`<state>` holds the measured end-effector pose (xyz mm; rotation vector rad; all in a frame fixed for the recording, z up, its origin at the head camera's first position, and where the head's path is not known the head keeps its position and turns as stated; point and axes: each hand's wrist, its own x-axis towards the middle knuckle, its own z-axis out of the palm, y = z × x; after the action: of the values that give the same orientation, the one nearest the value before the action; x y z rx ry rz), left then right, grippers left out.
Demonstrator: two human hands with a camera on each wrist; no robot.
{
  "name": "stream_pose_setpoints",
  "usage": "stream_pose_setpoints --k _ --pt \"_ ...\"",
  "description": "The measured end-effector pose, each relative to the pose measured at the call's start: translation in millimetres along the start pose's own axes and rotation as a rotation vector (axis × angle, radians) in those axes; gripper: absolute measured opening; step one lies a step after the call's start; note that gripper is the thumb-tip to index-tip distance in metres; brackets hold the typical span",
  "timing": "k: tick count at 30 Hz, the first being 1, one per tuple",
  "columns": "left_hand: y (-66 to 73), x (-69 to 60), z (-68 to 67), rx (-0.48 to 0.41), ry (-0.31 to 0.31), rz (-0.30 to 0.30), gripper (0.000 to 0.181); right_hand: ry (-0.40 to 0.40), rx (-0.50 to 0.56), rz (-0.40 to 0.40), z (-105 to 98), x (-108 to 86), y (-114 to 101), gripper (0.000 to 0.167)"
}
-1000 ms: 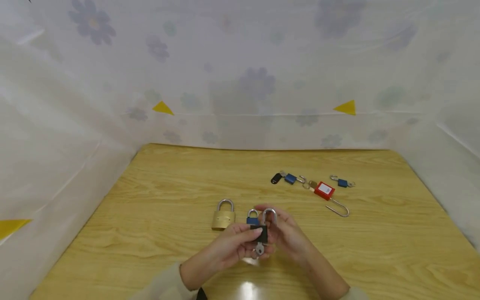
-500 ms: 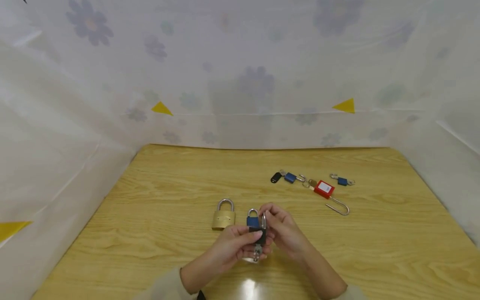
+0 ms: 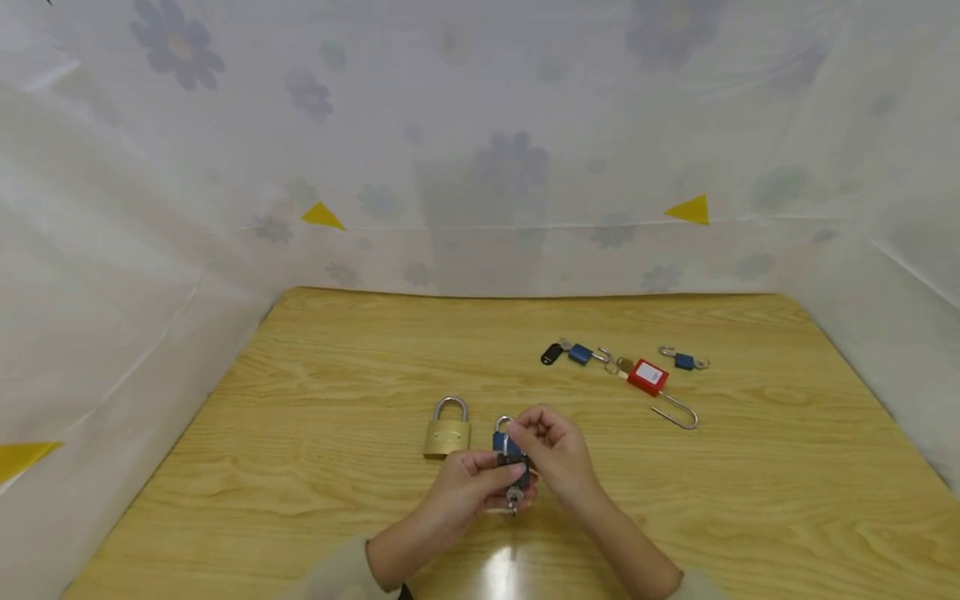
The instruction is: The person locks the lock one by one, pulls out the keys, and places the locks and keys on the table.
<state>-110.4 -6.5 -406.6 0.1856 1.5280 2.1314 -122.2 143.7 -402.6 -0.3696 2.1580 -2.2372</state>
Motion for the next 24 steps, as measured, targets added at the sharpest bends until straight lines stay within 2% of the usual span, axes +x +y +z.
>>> stream_pose_setpoints --k 4,8,17,20,24 --pt "-2.8 0.8 0.9 0.029 0.056 0.029 0.027 0.124 -0.161 -0.039 8 0.2 0 0.008" --pt "-4.3 0.9 1.4 0.072 0.08 0.057 0.025 0.171 -0.229 -0.064 11 -0.3 -1 0.009" --pt "0.5 -0.3 -0.4 0.077 0.036 0.048 0.028 0.167 -0.238 -0.035 10 -0.6 -5 0.014" --pt "3.7 -0.6 -0.6 0.076 0.018 0.043 0.028 0.133 -0.189 -0.058 8 0.1 -6 0.011" --pt "7.9 -1.5 0.4 0.089 0.006 0.049 0.028 0.072 -0.084 -0.074 6 0.6 -8 0.022"
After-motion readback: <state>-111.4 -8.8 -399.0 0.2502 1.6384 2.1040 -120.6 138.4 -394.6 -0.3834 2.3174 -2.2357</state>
